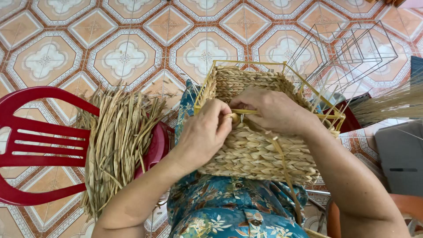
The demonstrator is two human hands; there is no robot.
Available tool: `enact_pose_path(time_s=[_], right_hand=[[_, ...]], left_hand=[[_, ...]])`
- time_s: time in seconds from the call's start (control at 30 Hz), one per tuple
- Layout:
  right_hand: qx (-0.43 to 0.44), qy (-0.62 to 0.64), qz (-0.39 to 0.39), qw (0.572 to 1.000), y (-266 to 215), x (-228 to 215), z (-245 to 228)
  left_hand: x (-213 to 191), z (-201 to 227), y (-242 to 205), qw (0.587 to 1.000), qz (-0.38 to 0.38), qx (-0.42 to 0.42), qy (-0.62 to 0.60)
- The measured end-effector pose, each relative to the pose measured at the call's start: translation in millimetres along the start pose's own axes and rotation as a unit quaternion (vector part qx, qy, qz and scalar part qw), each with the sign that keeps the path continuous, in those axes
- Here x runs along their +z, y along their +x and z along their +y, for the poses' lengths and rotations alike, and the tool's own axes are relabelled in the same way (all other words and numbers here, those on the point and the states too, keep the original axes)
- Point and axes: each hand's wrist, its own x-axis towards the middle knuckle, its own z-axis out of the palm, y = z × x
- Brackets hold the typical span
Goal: The person weaves a basket by hand, taking dried plant fibers from a bundle and threading them through and around the metal frame.
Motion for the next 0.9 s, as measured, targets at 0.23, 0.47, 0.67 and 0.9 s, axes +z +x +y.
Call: enact_pose_path(time_s=[0.23,0.47,0.67,0.9], right_hand=[[-0.055,0.062,-0.003,0.997,-4,-5,7],[-0.049,0.198,0.012,0.979,-9,-3,17],[-0.019,0.291,0.032,0.956,-11,-12,16],[0.04,0.345,0.015,0.938,-9,-11,14]], left_hand=[[-20,17,-7,0.958,-0.166,-0.153,-0.178],[-29,6,-16,0.996,-0.015,0.02,0.085],[-22,-8,-23,0.991,-0.007,-0.004,-0.135],[-50,-9,-19,0.982,-0.146,-0.115,-0.003]])
